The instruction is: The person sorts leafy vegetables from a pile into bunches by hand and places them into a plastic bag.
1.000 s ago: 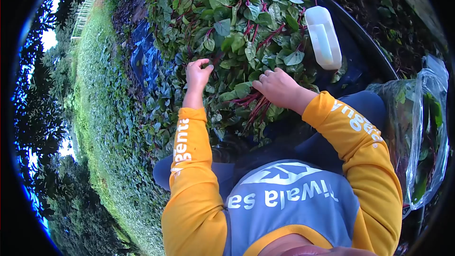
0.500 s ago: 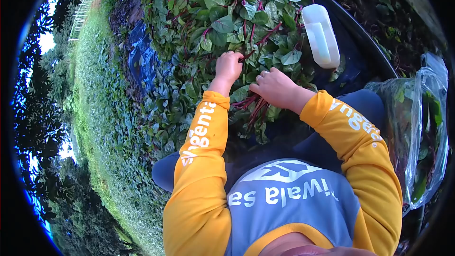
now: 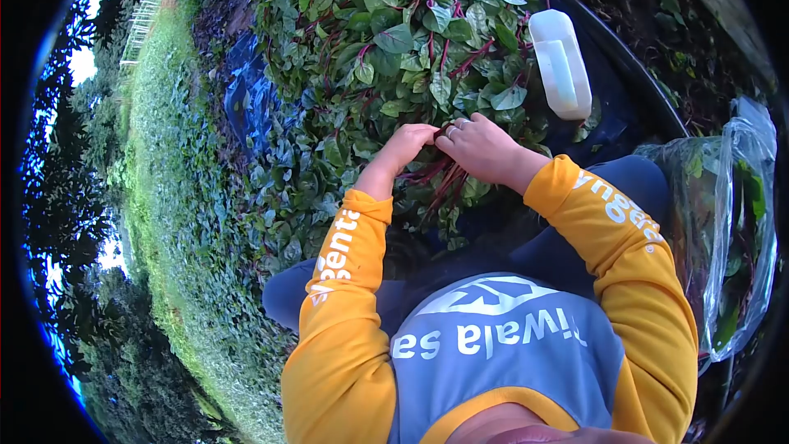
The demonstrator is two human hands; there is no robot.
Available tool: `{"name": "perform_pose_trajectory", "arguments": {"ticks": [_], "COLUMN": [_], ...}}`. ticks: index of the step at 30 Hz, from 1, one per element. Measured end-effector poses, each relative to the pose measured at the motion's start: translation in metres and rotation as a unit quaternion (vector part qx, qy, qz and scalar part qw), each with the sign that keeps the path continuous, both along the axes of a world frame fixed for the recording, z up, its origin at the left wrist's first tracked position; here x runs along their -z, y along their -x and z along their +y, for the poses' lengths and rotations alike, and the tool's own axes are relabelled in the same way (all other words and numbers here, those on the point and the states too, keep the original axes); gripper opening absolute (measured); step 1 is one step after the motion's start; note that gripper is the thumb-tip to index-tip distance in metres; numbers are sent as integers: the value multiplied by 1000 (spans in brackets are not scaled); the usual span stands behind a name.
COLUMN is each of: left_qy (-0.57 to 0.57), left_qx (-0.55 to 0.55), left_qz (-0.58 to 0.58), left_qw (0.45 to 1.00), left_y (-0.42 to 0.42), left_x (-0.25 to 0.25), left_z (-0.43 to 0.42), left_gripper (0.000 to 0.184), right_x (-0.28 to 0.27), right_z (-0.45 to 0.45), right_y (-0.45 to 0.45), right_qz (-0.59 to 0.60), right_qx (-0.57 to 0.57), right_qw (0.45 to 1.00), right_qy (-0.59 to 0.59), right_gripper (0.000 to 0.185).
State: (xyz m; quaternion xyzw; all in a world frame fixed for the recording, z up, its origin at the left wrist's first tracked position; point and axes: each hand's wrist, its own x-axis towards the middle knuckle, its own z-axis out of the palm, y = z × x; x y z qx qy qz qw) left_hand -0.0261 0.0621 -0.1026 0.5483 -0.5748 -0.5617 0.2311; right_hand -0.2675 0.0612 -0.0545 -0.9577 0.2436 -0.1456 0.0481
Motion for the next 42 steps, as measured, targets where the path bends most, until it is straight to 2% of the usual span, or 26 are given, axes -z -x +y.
{"name": "perform_pose_trajectory", "arguments": {"ticks": [1, 2, 4, 6, 8, 10, 14, 16, 17, 18, 20, 22, 23, 24, 26, 27, 30, 31, 32, 33, 34, 35, 36, 38, 40, 42], "left_qy": [-103, -104, -151, -106, -74, -27, 145, 109, 2, 37, 71, 68, 158, 160, 308, 246, 237, 192, 194, 97, -4, -154, -95, -14, 95, 192], "left_qx": [-53, -56, 36, 87, 21, -7, -2, -8, -66, -86, -107, -128, -53, -51, 17, -1, 28, 49, 54, 128, 198, 201, 188, 35, -12, 44], "left_qz": [3, 5, 5, 6, 14, -8, -193, -186, -44, 6, 62, -81, -138, -137, -241, -233, -219, -225, -223, -121, -16, -17, -18, 30, -136, -399], "left_qw": [993, 993, 988, 991, 997, 1000, 970, 976, 997, 996, 990, 986, 976, 976, 920, 941, 946, 954, 954, 980, 980, 967, 977, 999, 986, 896], "left_y": [2, 2, -9, -26, -29, -27, -4, 12, 18, 15, 19, 55, 57, 60, 66, 67, 68, 69, 64, 55, 47, 50, 37, 37, 62, 90], "left_x": [-11, -24, -43, -53, -61, -56, -39, -31, -19, 0, 0, -44, -44, -45, -47, -46, -51, -63, -60, -55, -52, -89, -73, -30, 1, 8], "left_z": [1, -1, -10, -24, -31, -33, -17, -2, 6, 12, 26, 43, 50, 52, 53, 48, 35, 27, 14, -5, -24, -46, -67, -114, -136, -130], "left_gripper": [34, 34, 39, 42, 42, 42, 35, 33, 31, 30, 52, 85, 116, 116, 128, 132, 131, 127, 127, 122, 116, 96, 78, 60, 51, 48], "right_x": [-2, -3, -6, -6, -5, -5, -4, 0, 2, 1, 2, 7, 5, 1, -5, -8, -3, -7, -12, -16, -13, -7, -5, -7, -10, -5], "right_z": [-1, -1, 1, 0, -1, -1, -2, -3, -3, -4, -7, -11, -11, -12, -11, -10, -20, -21, -23, -25, -23, -18, -14, -15, -16, -17], "right_y": [1, 1, 1, 1, 0, -1, -2, -1, 0, 0, 0, 0, 1, 1, 1, -1, 5, 6, 5, 5, 6, 7, 7, 5, 5, 5], "right_qz": [2, 20, 40, 39, 42, 6, 20, -20, -17, -21, -23, 31, 1, 2, -5, -15, -76, -75, 33, 138, 137, 127, 116, 125, 108, 102], "right_qx": [-1, -10, -26, -35, -43, -46, -50, -41, -39, -11, 21, 35, 49, 51, 73, 90, 84, 89, 114, 137, 142, 133, 124, 124, 94, 94], "right_qw": [1000, 1000, 999, 999, 998, 999, 999, 998, 998, 999, 999, 999, 997, 997, 995, 994, 994, 993, 989, 961, 961, 972, 980, 979, 985, 985], "right_qy": [1, -7, -16, -14, -25, 1, -2, 44, 44, 36, 31, -12, -57, -55, -69, -62, 10, 11, -92, -194, -196, -148, -100, -100, -96, -102], "right_gripper": [14, 16, 18, 19, 20, 11, 12, 14, 14, 16, 18, 19, 18, 18, 17, 17, 15, 15, 14, 13, 13, 12, 12, 12, 12, 15]}}
